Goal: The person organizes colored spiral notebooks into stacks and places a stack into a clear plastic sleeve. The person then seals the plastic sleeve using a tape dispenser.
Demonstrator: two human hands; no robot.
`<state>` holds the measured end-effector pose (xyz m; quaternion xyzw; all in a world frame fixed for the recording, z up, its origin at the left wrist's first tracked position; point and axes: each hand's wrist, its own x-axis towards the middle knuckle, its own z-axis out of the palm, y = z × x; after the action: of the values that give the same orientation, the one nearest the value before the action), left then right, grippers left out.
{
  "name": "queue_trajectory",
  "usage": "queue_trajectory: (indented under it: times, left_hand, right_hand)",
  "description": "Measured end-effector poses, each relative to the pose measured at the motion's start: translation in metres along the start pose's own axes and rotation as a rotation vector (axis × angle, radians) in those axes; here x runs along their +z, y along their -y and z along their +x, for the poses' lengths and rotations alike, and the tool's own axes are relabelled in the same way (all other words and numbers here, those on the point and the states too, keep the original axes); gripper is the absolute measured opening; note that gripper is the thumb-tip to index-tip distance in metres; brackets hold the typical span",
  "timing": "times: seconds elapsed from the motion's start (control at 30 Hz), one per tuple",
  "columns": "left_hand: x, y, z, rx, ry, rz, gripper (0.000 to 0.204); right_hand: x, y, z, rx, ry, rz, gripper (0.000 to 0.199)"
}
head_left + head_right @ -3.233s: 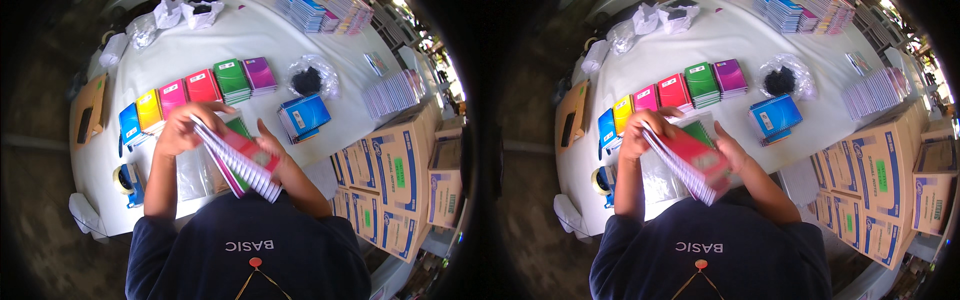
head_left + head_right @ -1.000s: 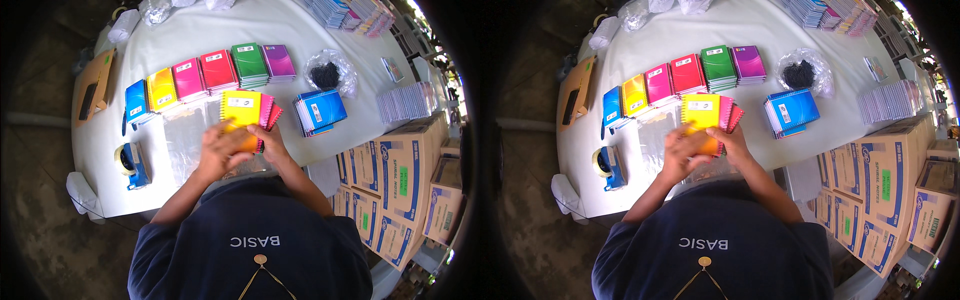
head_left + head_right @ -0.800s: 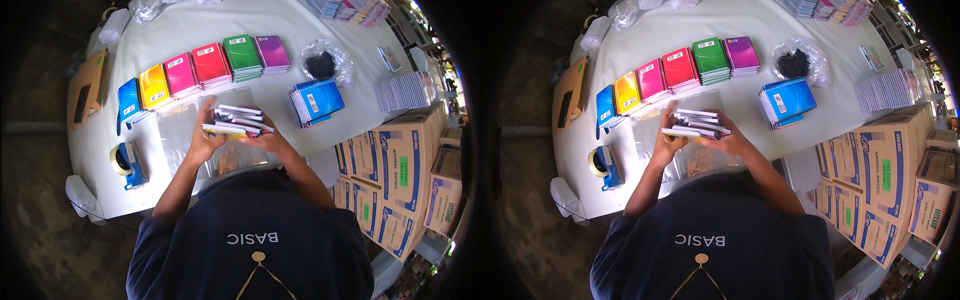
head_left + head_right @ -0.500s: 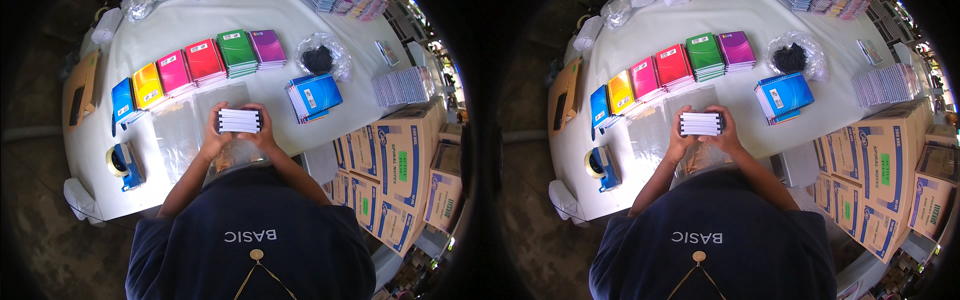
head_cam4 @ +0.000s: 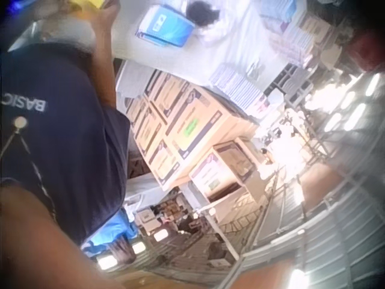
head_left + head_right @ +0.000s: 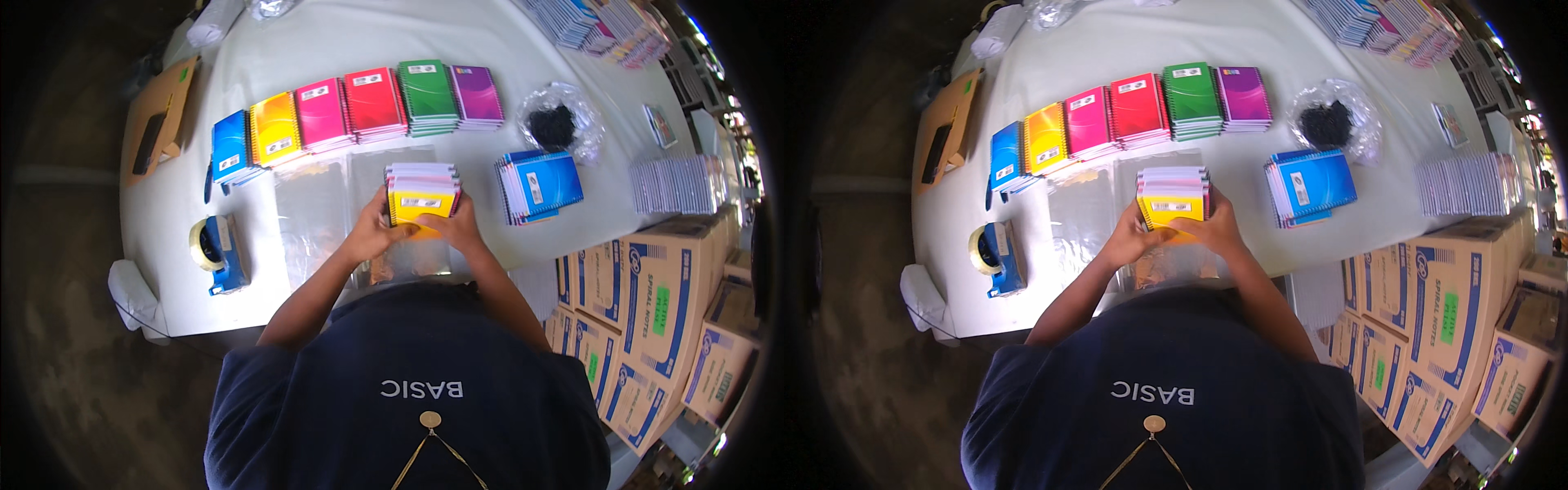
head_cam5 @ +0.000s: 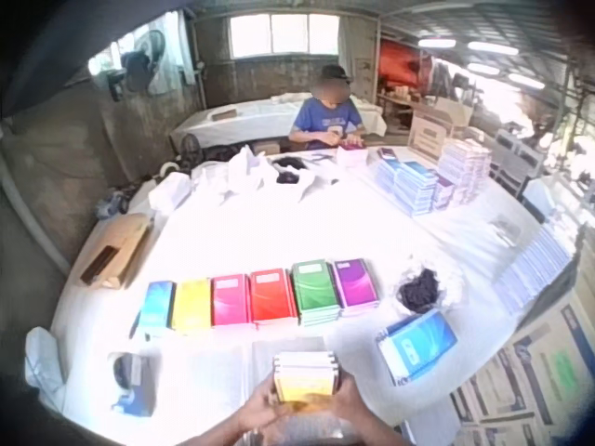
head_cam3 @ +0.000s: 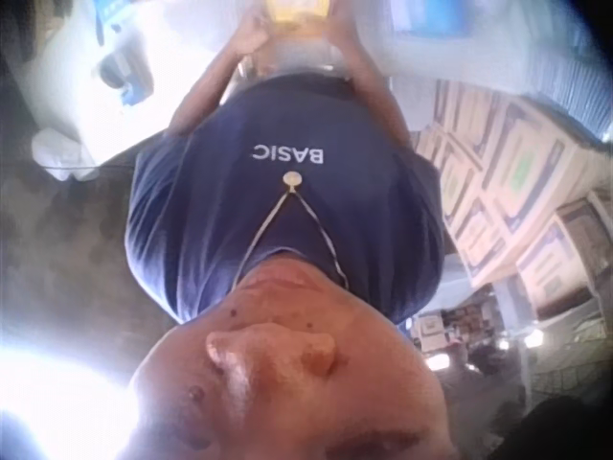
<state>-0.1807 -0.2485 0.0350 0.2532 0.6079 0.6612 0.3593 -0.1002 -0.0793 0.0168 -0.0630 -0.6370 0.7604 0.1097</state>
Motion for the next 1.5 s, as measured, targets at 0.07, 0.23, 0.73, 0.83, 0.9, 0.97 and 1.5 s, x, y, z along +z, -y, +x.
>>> queue_trajectory:
  times: [0.07, 0.23, 0.73, 0.83, 0.9, 0.97, 1.5]
  left_hand:
    - [-0.012, -0.035, 0.000, -0.113, 0.091, 0.301, 0.055]
    - [-0.116, -0.044, 0.022, 0.398, -0.553, 1.380, 0.060]
    - [-0.044, -0.037, -0.031, 0.480, -0.292, 1.535, 0.047]
    - [-0.163, -0.071, -0.001, 0.354, -0.684, 1.432, 0.053]
    - [-0.221, -0.056, -0.029, 0.103, -0.753, 1.960, 0.044]
    - [-0.215, -0.072, -0.033, -0.200, -0.639, 1.595, 0.035]
    - [-0.026, -0.063, -0.030, 0.166, -0.264, 0.229, 0.057]
  right_hand:
    - [0.006, 0.024, 0.003, 0.038, 0.017, 0.200, 0.059]
    - [0.013, 0.028, 0.003, 0.292, -0.083, 0.533, 0.048]
    - [0.027, 0.007, -0.003, 0.395, -0.076, 0.664, 0.043]
    - [0.021, 0.014, -0.007, 0.392, -0.068, 0.649, 0.042]
    - [0.024, 0.017, -0.005, 0.397, -0.018, 0.634, 0.042]
    - [0.022, 0.018, -0.009, 0.405, -0.034, 0.622, 0.042]
    - [0.031, 0.056, -0.018, 0.299, 0.241, 0.368, 0.067]
